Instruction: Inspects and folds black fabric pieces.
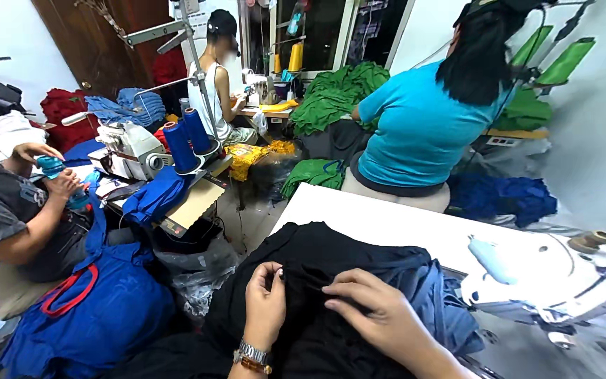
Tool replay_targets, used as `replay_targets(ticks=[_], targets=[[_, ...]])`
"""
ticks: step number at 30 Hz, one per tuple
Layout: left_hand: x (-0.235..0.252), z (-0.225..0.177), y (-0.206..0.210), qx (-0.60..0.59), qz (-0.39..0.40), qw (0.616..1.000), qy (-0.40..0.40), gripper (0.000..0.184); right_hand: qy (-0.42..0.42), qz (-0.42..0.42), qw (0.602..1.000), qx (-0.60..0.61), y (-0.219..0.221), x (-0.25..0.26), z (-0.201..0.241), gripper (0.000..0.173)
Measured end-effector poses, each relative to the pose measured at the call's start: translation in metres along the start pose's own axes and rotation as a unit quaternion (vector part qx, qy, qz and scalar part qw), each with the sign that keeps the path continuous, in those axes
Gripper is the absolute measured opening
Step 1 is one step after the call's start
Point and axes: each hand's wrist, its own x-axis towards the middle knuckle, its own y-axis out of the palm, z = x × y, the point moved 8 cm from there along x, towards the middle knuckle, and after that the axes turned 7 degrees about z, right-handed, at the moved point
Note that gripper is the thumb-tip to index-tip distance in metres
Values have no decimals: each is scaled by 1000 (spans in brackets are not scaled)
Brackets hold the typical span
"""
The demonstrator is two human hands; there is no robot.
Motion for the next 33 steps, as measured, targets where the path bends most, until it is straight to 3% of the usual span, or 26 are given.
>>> replay_targets(ticks=[6, 9, 12, 15, 20, 25, 30, 33], targets=[[-2, -6, 1, -9, 5, 1000, 13, 12, 3, -50, 991, -122, 22, 9, -1, 16], [-3, -10, 1, 2, 2, 998, 59, 14, 8, -50, 998, -24, 19, 11, 2, 16], [-3, -14, -1, -13, -2, 993, 119, 16, 43, 21, 990, 135, 10, 9, 7, 14], [-4, -21, 3, -50, 21, 986, 155, 20, 62, 73, 988, 122, -4, 2, 3, 16], [-9, -20, 27, -231, 62, 967, 92, 20, 91, -46, 995, 14, -40, -15, -9, 19], [-14, -19, 41, -323, 124, 938, 32, 19, 141, -122, 982, -36, -30, -26, 2, 21], [-18, -28, 58, -262, 213, 941, 29, 28, 84, -104, 979, -152, -20, -28, 15, 25], [-22, -39, 67, -134, 238, 961, 45, 16, 61, -97, 977, -181, -21, -31, 23, 24]])
